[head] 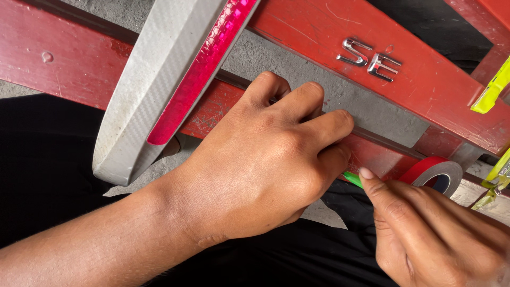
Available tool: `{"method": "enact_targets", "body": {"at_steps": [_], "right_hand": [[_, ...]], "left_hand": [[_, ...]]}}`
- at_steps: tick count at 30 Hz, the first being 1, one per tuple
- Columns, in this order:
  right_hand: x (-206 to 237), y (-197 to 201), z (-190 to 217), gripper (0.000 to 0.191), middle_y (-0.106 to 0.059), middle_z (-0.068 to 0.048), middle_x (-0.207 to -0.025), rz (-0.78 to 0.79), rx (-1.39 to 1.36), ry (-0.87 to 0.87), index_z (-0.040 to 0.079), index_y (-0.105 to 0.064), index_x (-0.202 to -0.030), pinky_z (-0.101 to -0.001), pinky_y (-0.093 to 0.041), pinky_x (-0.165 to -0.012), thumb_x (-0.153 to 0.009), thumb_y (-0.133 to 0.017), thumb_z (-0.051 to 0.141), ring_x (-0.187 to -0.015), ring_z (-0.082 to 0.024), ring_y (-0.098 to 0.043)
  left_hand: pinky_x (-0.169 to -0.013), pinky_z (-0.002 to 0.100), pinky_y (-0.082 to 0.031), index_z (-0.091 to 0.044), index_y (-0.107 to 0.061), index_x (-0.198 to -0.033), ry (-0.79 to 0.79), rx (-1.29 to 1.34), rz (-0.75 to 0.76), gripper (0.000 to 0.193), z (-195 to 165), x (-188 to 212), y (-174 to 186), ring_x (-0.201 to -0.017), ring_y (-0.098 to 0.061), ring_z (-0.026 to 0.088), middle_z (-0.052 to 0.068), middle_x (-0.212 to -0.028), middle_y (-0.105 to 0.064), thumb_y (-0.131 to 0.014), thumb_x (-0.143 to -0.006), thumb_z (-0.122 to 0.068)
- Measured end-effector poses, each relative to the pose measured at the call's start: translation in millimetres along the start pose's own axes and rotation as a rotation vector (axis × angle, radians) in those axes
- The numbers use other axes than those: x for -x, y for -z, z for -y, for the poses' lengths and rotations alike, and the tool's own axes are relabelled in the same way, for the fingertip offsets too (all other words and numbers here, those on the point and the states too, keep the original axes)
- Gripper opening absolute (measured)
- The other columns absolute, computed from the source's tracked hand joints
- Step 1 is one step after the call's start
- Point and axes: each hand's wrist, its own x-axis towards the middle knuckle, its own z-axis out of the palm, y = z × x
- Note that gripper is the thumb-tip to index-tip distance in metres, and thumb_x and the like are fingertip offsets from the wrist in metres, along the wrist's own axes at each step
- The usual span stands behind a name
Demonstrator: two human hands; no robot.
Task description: The person sits on the ground with a red metal truck bed rail across their lap and applies red tape along the rail. They use a green utility knife to cut tape pieces from the roll and trim the applied tape, pressing the tape down along the rail by hand.
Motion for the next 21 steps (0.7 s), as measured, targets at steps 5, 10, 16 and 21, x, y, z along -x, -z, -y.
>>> {"method": "enact_targets", "body": {"at_steps": [5,10,16,21], "right_hand": [[-0.4,0.4,-0.4,0.019,-0.075,-0.016,-0.086,0.004,-0.011,0.030,-0.009,-0.074,-0.106,-0.0352,-0.058,-0.066,-0.088,-0.068,-0.007,-0.075,-0.026,-0.075],[0.0,0.2,0.2,0.019,-0.075,-0.017,-0.087,-0.007,-0.027,0.009,-0.009,-0.074,-0.107,-0.0357,-0.059,-0.067,-0.089,-0.067,-0.008,-0.076,-0.027,-0.075],[0.5,0.2,3.3,0.020,-0.075,-0.018,-0.086,0.002,-0.025,-0.027,-0.009,-0.074,-0.108,-0.0356,-0.058,-0.067,-0.089,-0.068,-0.008,-0.076,-0.027,-0.075],[0.0,1.2,4.1,0.021,-0.075,-0.018,-0.085,0.016,-0.023,-0.042,-0.008,-0.074,-0.109,-0.0351,-0.058,-0.066,-0.089,-0.068,-0.007,-0.074,-0.026,-0.075]], "left_hand": [[-0.081,0.041,-0.045,-0.006,-0.077,-0.083,0.003,0.008,0.000,0.012,-0.7,-0.4,-0.1,-0.095,-0.058,0.023,0.002,-0.100,-0.067,-0.071,-0.079,-0.016],[-0.082,0.041,-0.045,-0.007,-0.077,-0.083,0.004,0.005,0.004,0.011,-0.6,0.1,-0.6,-0.095,-0.058,0.023,0.002,-0.099,-0.066,-0.071,-0.080,-0.017],[-0.083,0.041,-0.046,-0.007,-0.077,-0.081,0.004,0.007,0.001,0.011,-0.8,1.0,-1.8,-0.096,-0.058,0.024,0.002,-0.101,-0.067,-0.071,-0.079,-0.016],[-0.084,0.041,-0.046,-0.007,-0.077,-0.081,0.002,0.007,-0.013,0.010,-0.7,1.3,-2.8,-0.097,-0.058,0.024,0.002,-0.102,-0.067,-0.071,-0.079,-0.016]]}}
